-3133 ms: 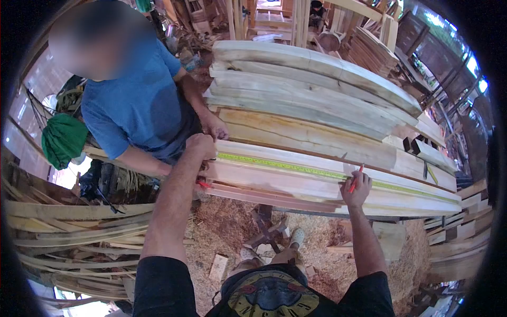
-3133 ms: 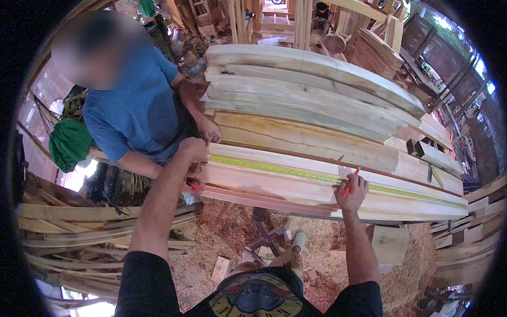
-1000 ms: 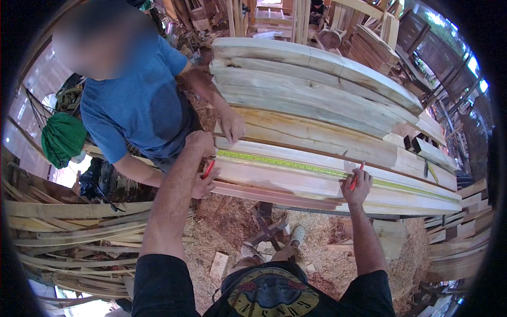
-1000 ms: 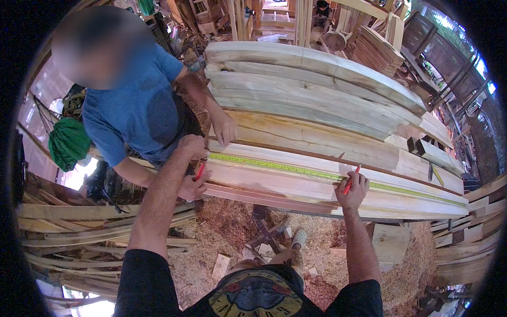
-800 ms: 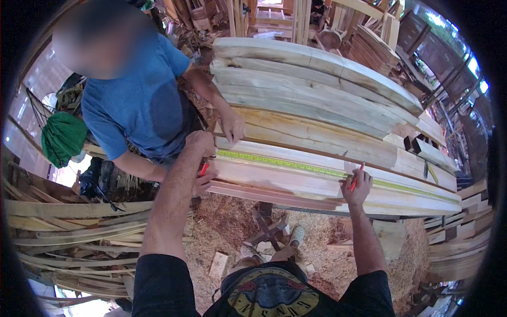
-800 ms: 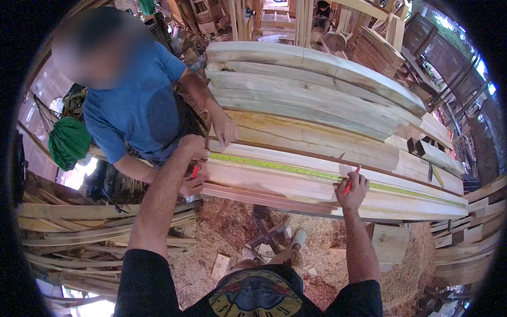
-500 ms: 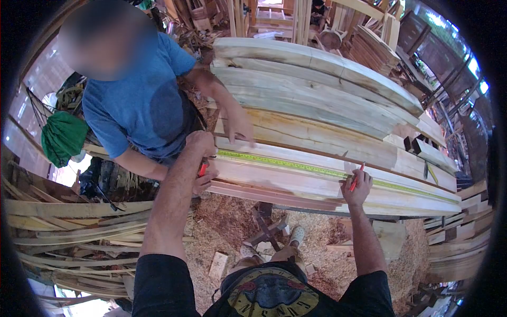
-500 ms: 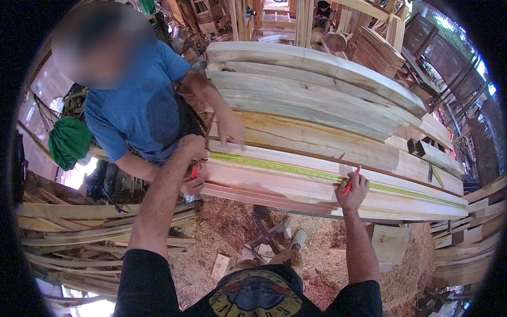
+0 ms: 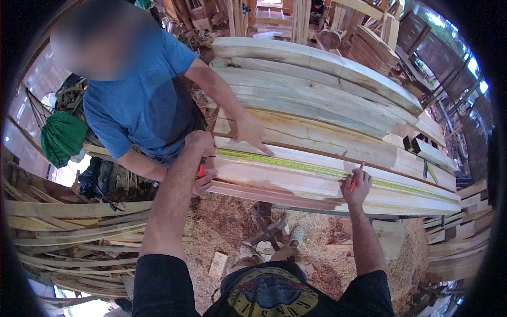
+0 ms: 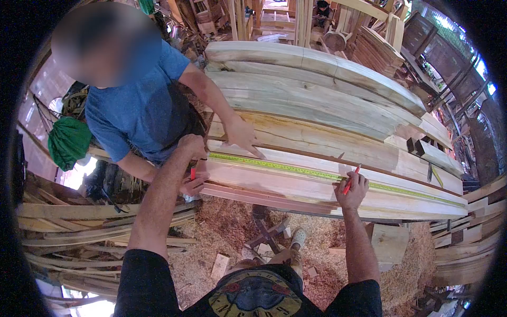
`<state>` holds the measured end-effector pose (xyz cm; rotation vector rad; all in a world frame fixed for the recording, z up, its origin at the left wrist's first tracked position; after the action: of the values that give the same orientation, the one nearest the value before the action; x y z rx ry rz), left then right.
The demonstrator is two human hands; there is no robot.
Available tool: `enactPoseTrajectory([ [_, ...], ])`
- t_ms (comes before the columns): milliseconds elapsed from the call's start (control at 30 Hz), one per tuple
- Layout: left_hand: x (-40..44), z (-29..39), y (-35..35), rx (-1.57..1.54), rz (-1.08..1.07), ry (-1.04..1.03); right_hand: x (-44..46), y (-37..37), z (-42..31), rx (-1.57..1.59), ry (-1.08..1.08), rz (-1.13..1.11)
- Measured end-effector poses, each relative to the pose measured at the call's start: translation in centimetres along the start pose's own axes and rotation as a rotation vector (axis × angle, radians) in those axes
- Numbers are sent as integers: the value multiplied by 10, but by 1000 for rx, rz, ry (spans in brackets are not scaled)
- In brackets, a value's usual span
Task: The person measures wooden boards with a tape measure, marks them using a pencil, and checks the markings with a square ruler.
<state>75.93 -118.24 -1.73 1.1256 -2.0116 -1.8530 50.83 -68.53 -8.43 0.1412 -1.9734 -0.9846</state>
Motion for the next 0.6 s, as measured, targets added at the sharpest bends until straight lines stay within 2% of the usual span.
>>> enactPoseTrajectory([
  [600,1,-1,-1,-15,-21,-31,0,0,0,5,7,4],
])
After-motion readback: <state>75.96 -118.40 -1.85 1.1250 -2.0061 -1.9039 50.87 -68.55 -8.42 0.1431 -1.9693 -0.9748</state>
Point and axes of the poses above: each hand's wrist, its own x-axis towards the middle knuckle, its own y-axis out of the back of the hand, z = x × y, the point moved 1 cm from there along x, towards the middle knuckle, and after that the axes turned 6 degrees about x, right-handed, at the moved point
